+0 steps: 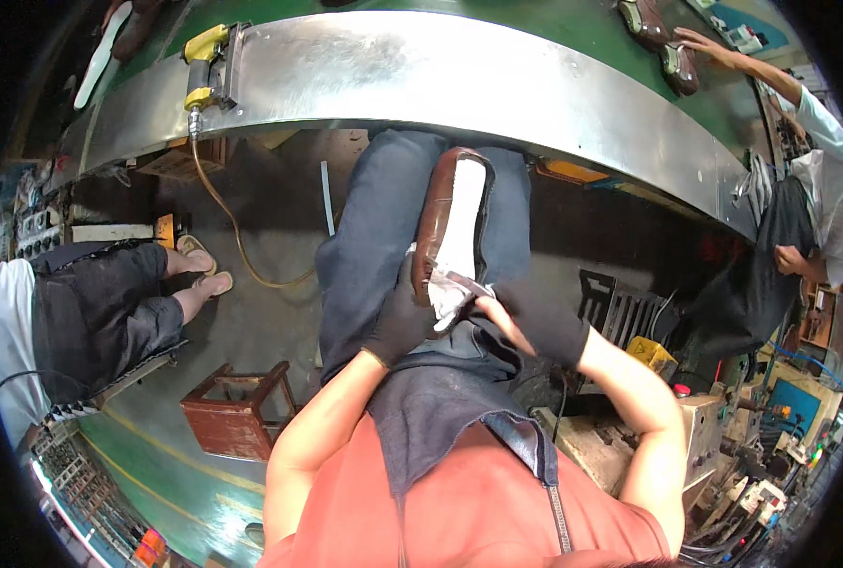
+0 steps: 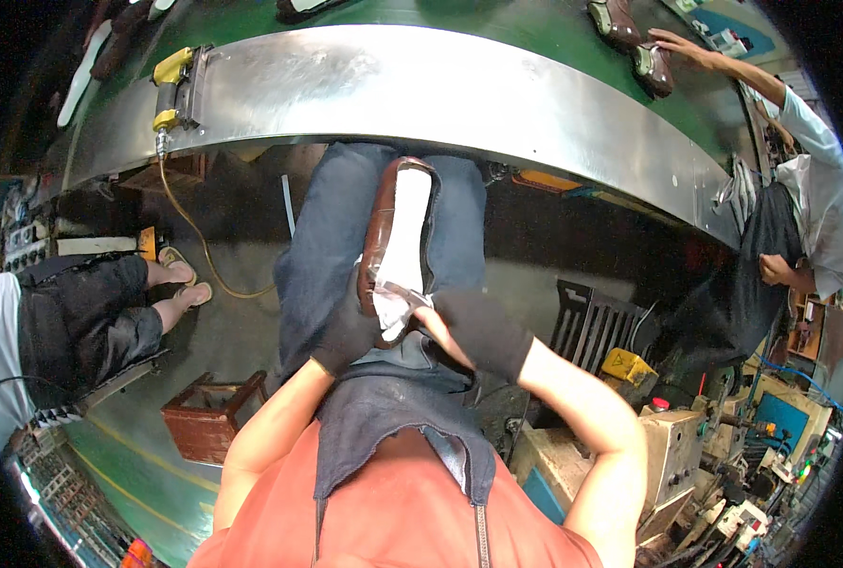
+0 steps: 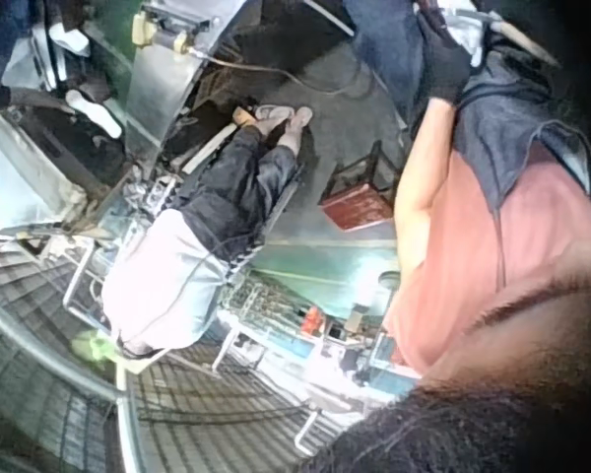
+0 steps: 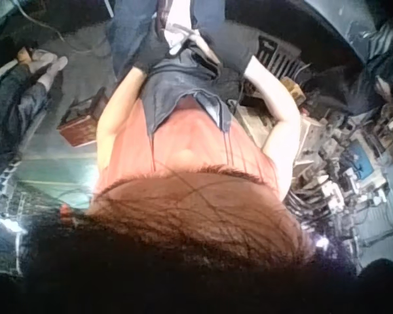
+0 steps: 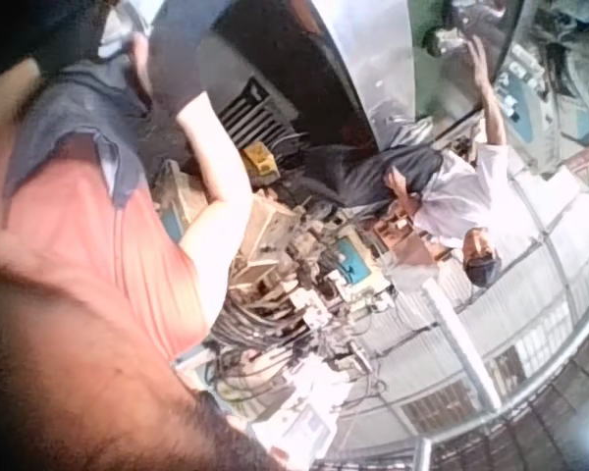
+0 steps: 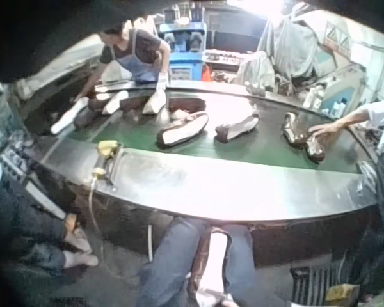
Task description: The person uses a pair of shears to trim the white insole material from the bottom of brown leather shoes. They pick up shoes from a conveyor belt, hold them on their lap, and carefully cut along the perimeter of the sole before placing the finished shoe back on the belt.
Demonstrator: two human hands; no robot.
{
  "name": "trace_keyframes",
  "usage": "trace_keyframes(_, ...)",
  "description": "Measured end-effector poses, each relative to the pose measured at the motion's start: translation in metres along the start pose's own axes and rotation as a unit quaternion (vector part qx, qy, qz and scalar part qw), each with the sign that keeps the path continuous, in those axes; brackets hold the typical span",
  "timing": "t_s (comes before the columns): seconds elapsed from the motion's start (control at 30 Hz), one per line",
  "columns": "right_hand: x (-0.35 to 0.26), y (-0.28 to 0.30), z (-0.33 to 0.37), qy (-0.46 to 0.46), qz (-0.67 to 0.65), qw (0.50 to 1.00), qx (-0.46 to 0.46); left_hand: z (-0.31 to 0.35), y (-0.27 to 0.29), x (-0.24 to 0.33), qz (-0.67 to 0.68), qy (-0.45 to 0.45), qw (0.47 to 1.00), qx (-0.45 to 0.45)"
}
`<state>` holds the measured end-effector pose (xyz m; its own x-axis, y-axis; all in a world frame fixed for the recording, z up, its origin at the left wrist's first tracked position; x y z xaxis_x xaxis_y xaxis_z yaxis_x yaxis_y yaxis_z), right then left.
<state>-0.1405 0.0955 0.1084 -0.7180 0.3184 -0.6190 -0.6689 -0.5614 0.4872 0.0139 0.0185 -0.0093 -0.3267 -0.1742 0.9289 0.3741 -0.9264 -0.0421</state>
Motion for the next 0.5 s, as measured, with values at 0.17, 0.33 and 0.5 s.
trace_keyframes(0.17, 0.009, -0.035, -0.002, 0.062, -0.104, 0.989, 0.082, 0.012, -0.002, 0.004, 0.037, -0.032, 0.999, -0.012)
trace_keyframes(0.33, 0.044, -0.027, 0.041, -0.090, -0.266, 0.958, 0.055, 0.061, 0.064, 0.079, -0.199, -0.015, 0.980, 0.008)
trace_keyframes(0.5, 0.047, -0.021, 0.094, -0.084, -0.387, 0.903, 0.167, 0.052, 0.130, 0.197, -0.158, -0.206, 0.954, 0.151)
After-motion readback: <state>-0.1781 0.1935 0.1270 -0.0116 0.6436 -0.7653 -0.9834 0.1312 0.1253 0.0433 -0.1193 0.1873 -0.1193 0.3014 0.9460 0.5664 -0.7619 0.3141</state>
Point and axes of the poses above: each hand's wrist, its own z-axis away from the middle knuckle, its own y-axis out of the back of the hand, x = y × z, the point moved 5 cm from there along -z, towards the middle knuckle, and after that the axes turned 14 degrees about -x, right-handed, at the moved point
